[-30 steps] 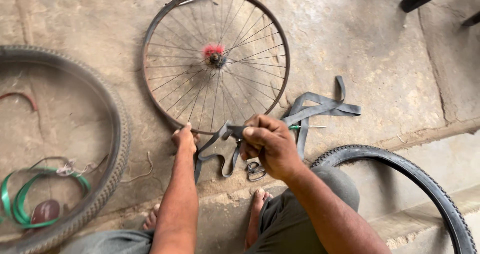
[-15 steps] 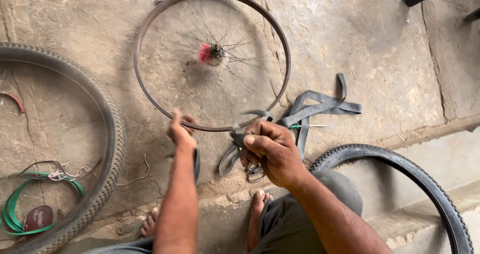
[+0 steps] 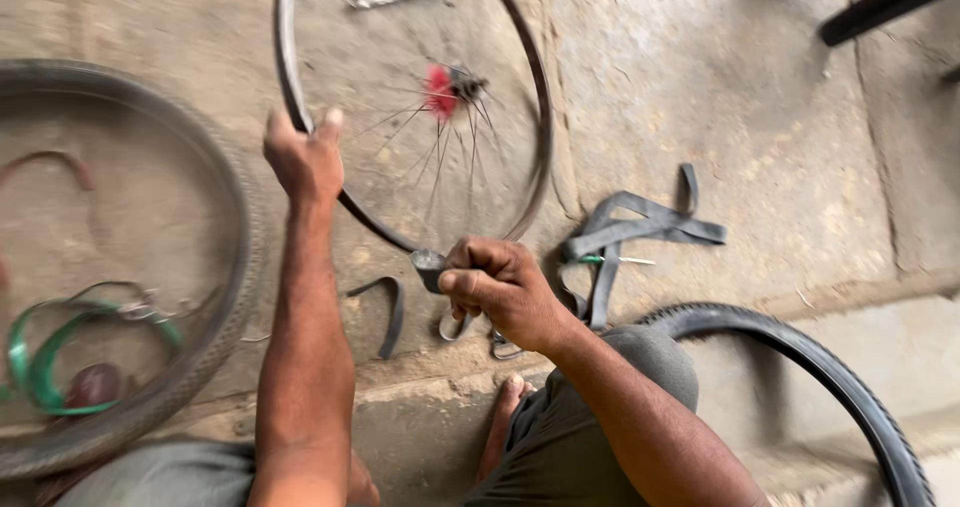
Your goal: The person cuts a strip from an old inner tube using scissors and wraps it around the rim of a bicycle wheel. They then mount a tire onto the wheel using a tire lever and prepare a new inner tube by removing it from its packaging.
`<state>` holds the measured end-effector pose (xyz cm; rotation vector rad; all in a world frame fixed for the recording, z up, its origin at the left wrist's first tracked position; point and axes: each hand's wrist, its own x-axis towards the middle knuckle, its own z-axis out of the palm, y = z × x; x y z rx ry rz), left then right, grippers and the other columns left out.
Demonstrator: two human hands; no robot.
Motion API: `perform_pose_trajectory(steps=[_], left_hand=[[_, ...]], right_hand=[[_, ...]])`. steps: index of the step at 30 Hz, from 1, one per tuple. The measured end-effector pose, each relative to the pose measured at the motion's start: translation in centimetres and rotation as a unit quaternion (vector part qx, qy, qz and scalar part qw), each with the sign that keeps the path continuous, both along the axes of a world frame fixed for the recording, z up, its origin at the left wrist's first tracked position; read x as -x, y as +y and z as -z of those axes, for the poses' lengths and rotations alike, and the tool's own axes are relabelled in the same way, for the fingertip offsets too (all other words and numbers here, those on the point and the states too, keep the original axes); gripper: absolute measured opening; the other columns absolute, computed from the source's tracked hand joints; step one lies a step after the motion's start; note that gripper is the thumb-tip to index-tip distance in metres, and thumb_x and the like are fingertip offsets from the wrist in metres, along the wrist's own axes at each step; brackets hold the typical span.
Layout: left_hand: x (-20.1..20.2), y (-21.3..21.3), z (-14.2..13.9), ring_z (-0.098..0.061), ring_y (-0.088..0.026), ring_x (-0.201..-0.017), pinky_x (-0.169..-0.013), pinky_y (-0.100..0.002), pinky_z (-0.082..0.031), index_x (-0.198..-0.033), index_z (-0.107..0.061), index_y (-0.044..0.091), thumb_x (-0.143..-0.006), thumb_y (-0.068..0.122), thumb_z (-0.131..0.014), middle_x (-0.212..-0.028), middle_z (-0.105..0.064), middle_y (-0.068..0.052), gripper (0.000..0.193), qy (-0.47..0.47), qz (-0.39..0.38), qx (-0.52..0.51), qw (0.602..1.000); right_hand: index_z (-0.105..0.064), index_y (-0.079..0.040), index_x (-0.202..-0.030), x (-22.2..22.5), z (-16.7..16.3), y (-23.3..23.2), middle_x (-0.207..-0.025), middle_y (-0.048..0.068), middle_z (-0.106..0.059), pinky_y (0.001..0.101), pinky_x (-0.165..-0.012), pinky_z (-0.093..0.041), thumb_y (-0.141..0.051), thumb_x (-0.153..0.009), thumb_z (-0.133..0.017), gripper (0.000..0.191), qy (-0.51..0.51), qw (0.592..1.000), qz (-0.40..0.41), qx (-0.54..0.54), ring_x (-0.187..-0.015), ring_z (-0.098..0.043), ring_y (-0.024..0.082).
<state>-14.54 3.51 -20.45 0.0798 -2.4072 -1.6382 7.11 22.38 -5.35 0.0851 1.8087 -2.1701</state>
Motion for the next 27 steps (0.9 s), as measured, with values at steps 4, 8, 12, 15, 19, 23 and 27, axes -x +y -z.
perform_pose_trajectory(steps=[4, 8, 12, 15, 19, 23, 27], left_hand=[[-1.6, -5.6, -12.9, -0.061, -0.024, -0.067, -0.059, -0.039, -0.049, -0.094, -0.059, 0.001, -0.090, 0.030, -0.083, -0.077, -0.063, -0.013, 0.037, 0.009, 0.122, 0.186, 0.975], [-6.3, -6.7, -19.0, -0.060, -0.018, -0.060, -0.051, -0.034, -0.047, -0.092, -0.064, 0.004, -0.088, 0.055, -0.079, -0.072, -0.064, -0.007, 0.054, 0.205, 0.134, 0.340, 0.908], [-9.3, -5.6, -18.7, -0.049, -0.007, -0.051, -0.044, -0.025, -0.038, -0.076, -0.061, 0.018, -0.108, 0.044, -0.069, -0.063, -0.054, 0.005, 0.042, 0.251, 0.203, 0.332, 0.887], [-11.4, -6.1, -18.2, -0.042, -0.009, -0.046, -0.038, -0.026, -0.032, -0.059, -0.052, 0.018, -0.092, 0.056, -0.083, -0.057, -0.049, 0.002, 0.060, 0.296, 0.228, 0.341, 0.863], [-15.1, -6.7, -19.5, -0.046, -0.011, -0.050, -0.043, -0.030, -0.037, -0.064, -0.058, 0.015, -0.096, 0.030, -0.081, -0.063, -0.052, 0.002, 0.041, 0.274, 0.236, 0.348, 0.865], [-18.4, -7.0, -21.7, -0.059, -0.017, -0.068, -0.063, -0.038, -0.049, -0.092, -0.067, 0.006, -0.083, 0.035, -0.088, -0.077, -0.061, -0.004, 0.037, 0.306, 0.296, 0.274, 0.862], [-20.1, -6.9, -23.0, -0.062, -0.030, -0.088, -0.078, -0.044, -0.053, -0.111, -0.064, -0.002, -0.074, 0.036, -0.080, -0.096, -0.065, -0.017, 0.056, 0.350, 0.316, 0.212, 0.856]], right_hand=[[-0.060, -0.005, -0.086, -0.6, -1.5, -1.1, -0.073, 0.001, -0.058, 0.0291, -0.061, -0.054, -0.023, -0.101, -0.065, 0.024, 0.030, 0.998, -0.053, -0.035, -0.067, -0.060, 0.008], [-0.062, -0.006, -0.088, -1.8, -3.2, -2.2, -0.068, 0.001, -0.057, 0.0287, -0.055, -0.046, -0.026, -0.101, -0.066, 0.024, 0.057, 0.994, -0.067, -0.067, -0.061, -0.053, 0.009], [-0.063, -0.008, -0.085, -3.8, -4.0, -2.4, -0.070, -0.002, -0.058, 0.0266, -0.055, -0.049, -0.029, -0.101, -0.066, 0.027, 0.108, 0.981, -0.047, -0.152, -0.063, -0.055, 0.007], [-0.065, -0.008, -0.085, -6.8, -3.8, -1.9, -0.069, -0.001, -0.060, 0.0268, -0.056, -0.049, -0.031, -0.102, -0.065, 0.029, 0.145, 0.980, -0.039, -0.131, -0.063, -0.057, 0.007], [-0.066, -0.005, -0.082, -10.0, -3.1, -0.6, -0.070, 0.001, -0.059, 0.0272, -0.054, -0.046, -0.026, -0.098, -0.069, 0.026, 0.095, 0.991, -0.009, -0.097, -0.060, -0.053, 0.008], [-0.064, -0.002, -0.084, -11.5, -3.5, 0.2, -0.076, 0.001, -0.058, 0.0262, -0.060, -0.045, -0.018, -0.100, -0.073, 0.024, 0.088, 0.995, 0.002, -0.048, -0.069, -0.051, 0.007], [-0.066, 0.001, -0.089, -12.1, -5.5, -0.1, -0.079, 0.000, -0.062, 0.0268, -0.064, -0.049, -0.016, -0.099, -0.071, 0.020, 0.143, 0.981, -0.038, -0.122, -0.074, -0.056, 0.008]])
